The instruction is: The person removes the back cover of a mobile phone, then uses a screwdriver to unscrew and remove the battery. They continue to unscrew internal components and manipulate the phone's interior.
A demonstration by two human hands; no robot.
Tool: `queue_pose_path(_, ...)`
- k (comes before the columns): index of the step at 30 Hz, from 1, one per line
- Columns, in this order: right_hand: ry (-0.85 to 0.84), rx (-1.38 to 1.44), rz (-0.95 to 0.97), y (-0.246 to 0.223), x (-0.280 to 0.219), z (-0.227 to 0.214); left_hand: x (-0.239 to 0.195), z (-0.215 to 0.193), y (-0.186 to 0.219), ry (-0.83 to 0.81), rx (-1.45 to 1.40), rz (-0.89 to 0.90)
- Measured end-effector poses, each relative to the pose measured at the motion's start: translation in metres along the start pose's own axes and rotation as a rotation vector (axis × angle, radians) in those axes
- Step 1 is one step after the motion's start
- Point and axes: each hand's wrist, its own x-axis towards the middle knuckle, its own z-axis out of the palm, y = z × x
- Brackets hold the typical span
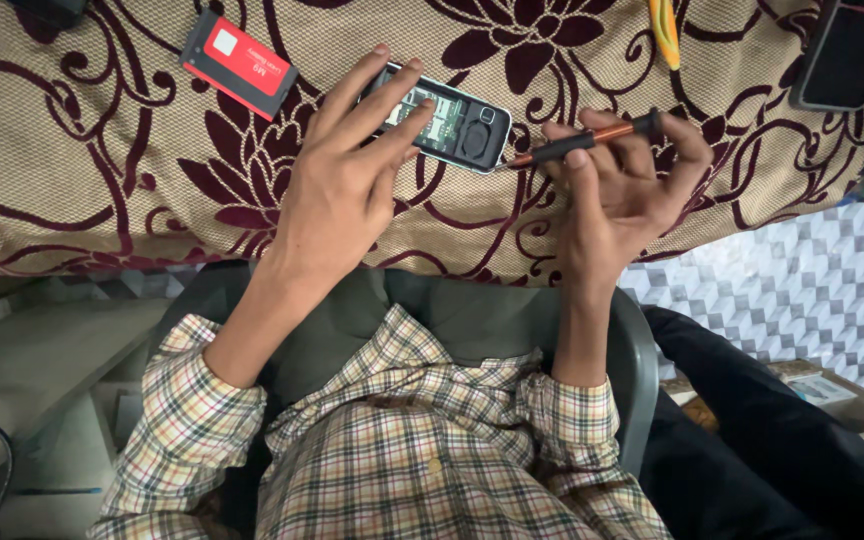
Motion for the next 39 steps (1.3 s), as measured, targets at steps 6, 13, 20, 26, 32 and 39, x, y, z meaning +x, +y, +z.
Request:
queue_pose_path(6, -0.054, -0.161, -0.117, -0.006, -0.003, 0.002, 0.001, -0.003, 0.0, 0.001, 0.003, 0.013)
queue_pose_path(13, -0.073, -0.176, -0.129, -0.008, -0.001, 0.001, 0.0, -0.003, -0.001, -0.001, 0.005, 0.012)
queue_pose_path(20, -0.085, -0.206, -0.16, -0.005, -0.002, -0.002, 0.0, 0.001, -0.002, -0.004, 0.03, 0.013)
queue_pose_path(26, -0.062, -0.146, -0.131, -0.004, -0.001, -0.001, 0.0, -0.001, -0.001, -0.003, 0.003, 0.006)
queue_pose_path(32, -0.033, -0.147, -0.111, -0.008, -0.003, 0.005, 0.001, -0.003, 0.0, -0.003, -0.003, 0.011)
queue_pose_path(39, -0.091, -0.34, -0.222, -0.018, -0.004, 0.014, 0.001, -0.004, 0.0, 0.003, 0.005, 0.023)
